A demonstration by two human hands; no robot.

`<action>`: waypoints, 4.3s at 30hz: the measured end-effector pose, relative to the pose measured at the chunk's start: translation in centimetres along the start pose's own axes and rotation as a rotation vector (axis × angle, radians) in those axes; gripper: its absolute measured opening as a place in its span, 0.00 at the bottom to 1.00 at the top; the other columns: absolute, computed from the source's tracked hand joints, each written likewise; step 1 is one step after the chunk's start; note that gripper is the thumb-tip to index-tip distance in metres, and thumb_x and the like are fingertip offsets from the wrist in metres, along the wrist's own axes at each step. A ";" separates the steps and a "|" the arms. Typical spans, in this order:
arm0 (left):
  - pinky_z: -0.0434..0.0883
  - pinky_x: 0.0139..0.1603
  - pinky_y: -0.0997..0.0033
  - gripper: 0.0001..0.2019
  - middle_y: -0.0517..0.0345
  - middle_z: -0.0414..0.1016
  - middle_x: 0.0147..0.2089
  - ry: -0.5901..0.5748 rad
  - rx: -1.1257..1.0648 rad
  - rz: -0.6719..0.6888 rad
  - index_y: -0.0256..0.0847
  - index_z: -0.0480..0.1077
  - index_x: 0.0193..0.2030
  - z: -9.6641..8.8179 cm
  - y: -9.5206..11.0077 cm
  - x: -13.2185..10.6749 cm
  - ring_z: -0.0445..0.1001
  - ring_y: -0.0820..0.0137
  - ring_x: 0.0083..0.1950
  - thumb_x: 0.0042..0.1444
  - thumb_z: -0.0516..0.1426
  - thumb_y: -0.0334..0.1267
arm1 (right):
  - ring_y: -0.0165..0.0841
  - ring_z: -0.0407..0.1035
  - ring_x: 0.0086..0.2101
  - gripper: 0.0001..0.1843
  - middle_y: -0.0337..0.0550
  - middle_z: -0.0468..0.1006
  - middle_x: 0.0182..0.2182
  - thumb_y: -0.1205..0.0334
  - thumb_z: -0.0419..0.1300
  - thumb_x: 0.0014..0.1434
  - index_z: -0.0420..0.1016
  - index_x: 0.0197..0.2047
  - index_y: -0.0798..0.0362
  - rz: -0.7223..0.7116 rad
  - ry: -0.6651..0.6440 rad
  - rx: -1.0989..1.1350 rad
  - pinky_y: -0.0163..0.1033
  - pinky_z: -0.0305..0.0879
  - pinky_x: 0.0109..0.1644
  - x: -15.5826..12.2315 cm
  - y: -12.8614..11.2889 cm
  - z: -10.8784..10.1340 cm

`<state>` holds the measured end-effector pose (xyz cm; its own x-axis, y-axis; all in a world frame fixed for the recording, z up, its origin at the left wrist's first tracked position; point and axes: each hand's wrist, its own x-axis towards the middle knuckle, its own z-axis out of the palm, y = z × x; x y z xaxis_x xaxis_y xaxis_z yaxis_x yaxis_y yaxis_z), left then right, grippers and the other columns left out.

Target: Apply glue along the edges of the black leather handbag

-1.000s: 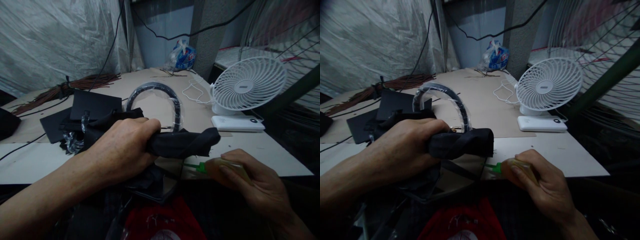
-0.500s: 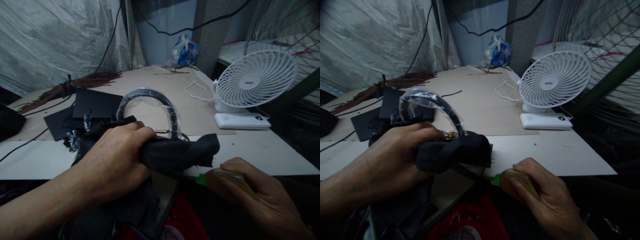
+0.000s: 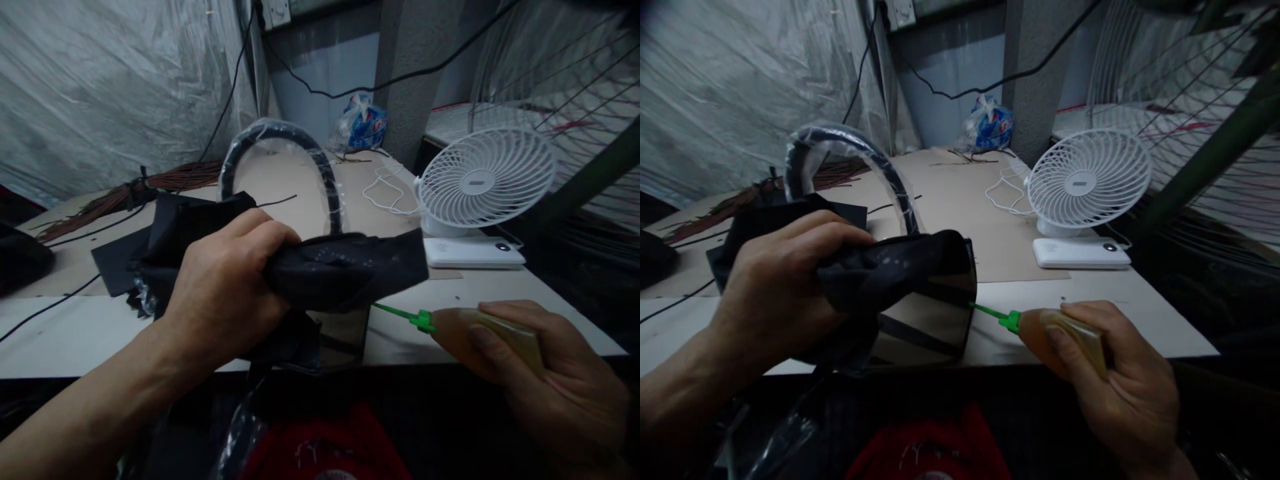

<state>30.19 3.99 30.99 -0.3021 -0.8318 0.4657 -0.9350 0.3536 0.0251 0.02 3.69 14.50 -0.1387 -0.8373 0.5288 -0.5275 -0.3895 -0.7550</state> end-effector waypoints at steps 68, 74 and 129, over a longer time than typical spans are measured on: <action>0.65 0.36 0.71 0.09 0.64 0.76 0.34 -0.315 -0.504 -0.186 0.43 0.72 0.30 5.3 0.1 -4.2 0.72 0.73 0.36 0.46 0.57 0.24 | 0.36 0.73 0.36 0.18 0.37 0.79 0.33 0.40 0.63 0.56 0.77 0.37 0.46 0.252 -0.368 0.104 0.42 0.68 0.40 3.2 1.8 0.6; 0.64 0.34 0.71 0.09 0.63 0.75 0.33 -0.321 -0.503 -0.172 0.41 0.72 0.29 5.2 0.1 -4.2 0.72 0.73 0.35 0.46 0.57 0.23 | 0.38 0.73 0.35 0.17 0.39 0.80 0.34 0.41 0.62 0.58 0.77 0.37 0.47 0.154 -0.293 0.014 0.43 0.68 0.38 3.2 1.8 1.0; 0.73 0.43 0.64 0.16 0.59 0.80 0.38 -0.357 -0.485 -0.165 0.41 0.79 0.38 5.3 0.7 -3.8 0.78 0.66 0.42 0.44 0.56 0.22 | 0.32 0.73 0.32 0.10 0.31 0.79 0.33 0.46 0.62 0.63 0.77 0.38 0.41 -0.128 -0.376 -0.059 0.39 0.68 0.36 3.3 0.8 0.1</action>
<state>29.66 5.11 24.57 -0.2830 -0.9540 0.0988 -0.8092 0.2928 0.5093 -0.78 0.60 15.59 0.2421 -0.8698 0.4299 -0.5693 -0.4862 -0.6630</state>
